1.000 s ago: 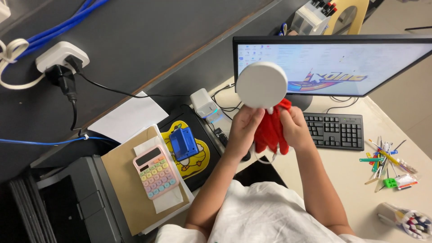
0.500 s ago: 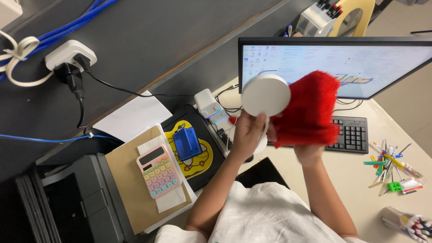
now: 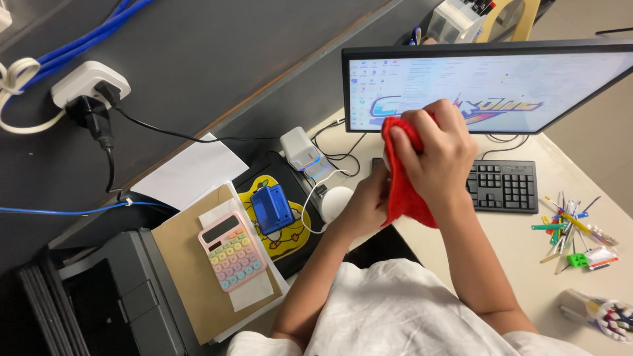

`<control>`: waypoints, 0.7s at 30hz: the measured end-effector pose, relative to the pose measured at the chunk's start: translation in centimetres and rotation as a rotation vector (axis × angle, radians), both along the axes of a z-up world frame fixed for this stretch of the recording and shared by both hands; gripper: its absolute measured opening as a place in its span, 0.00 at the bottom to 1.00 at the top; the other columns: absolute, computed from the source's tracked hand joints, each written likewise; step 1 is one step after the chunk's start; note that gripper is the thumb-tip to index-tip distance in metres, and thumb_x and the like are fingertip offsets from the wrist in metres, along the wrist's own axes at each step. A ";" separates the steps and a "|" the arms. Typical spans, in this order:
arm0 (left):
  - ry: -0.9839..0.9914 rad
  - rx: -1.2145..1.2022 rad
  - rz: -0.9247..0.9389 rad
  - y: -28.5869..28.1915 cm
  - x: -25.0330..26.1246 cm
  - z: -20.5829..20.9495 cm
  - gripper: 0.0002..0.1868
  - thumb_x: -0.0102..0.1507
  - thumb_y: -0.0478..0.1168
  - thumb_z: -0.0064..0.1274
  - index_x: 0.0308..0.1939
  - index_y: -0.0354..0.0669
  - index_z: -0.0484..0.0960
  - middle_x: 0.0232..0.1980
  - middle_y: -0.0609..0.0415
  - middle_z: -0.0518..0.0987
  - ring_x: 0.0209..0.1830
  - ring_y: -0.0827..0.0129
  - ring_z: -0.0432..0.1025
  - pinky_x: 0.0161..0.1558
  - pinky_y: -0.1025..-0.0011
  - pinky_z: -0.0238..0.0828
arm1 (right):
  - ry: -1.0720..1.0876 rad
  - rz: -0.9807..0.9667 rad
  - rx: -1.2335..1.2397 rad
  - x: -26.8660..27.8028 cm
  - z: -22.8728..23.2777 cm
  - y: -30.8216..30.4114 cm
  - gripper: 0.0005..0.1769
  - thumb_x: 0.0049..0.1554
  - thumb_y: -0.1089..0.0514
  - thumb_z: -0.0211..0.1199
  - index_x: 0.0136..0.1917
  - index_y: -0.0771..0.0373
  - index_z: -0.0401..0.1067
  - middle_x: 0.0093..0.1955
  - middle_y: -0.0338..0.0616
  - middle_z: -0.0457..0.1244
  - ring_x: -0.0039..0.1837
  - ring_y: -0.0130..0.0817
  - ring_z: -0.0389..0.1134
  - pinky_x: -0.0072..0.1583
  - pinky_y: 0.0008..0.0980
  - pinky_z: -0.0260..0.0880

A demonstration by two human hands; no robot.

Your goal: The person cleans a white desk lamp with a red cloth, wiping the head and base. They then wipe the desk surface and clean two black wire mesh trays, wiping the inside and outside of each tray with the cloth.

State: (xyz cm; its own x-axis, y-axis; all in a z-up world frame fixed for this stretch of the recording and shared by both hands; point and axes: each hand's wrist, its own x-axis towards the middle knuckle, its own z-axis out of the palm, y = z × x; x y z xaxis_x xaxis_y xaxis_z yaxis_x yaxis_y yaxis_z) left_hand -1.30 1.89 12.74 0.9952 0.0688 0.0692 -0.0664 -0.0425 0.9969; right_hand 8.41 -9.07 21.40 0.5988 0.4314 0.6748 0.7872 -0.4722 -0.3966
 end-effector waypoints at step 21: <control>-0.338 -0.194 0.325 0.7 1.8 -3.3 0.12 0.79 0.42 0.41 0.55 0.37 0.76 0.40 0.61 0.69 0.37 0.78 0.65 0.42 0.78 0.67 | 1.368 0.567 0.911 -0.6 -14.0 -4.4 0.22 0.73 0.50 0.43 0.68 0.69 0.64 0.62 0.49 0.65 0.60 0.38 0.67 0.57 0.39 0.69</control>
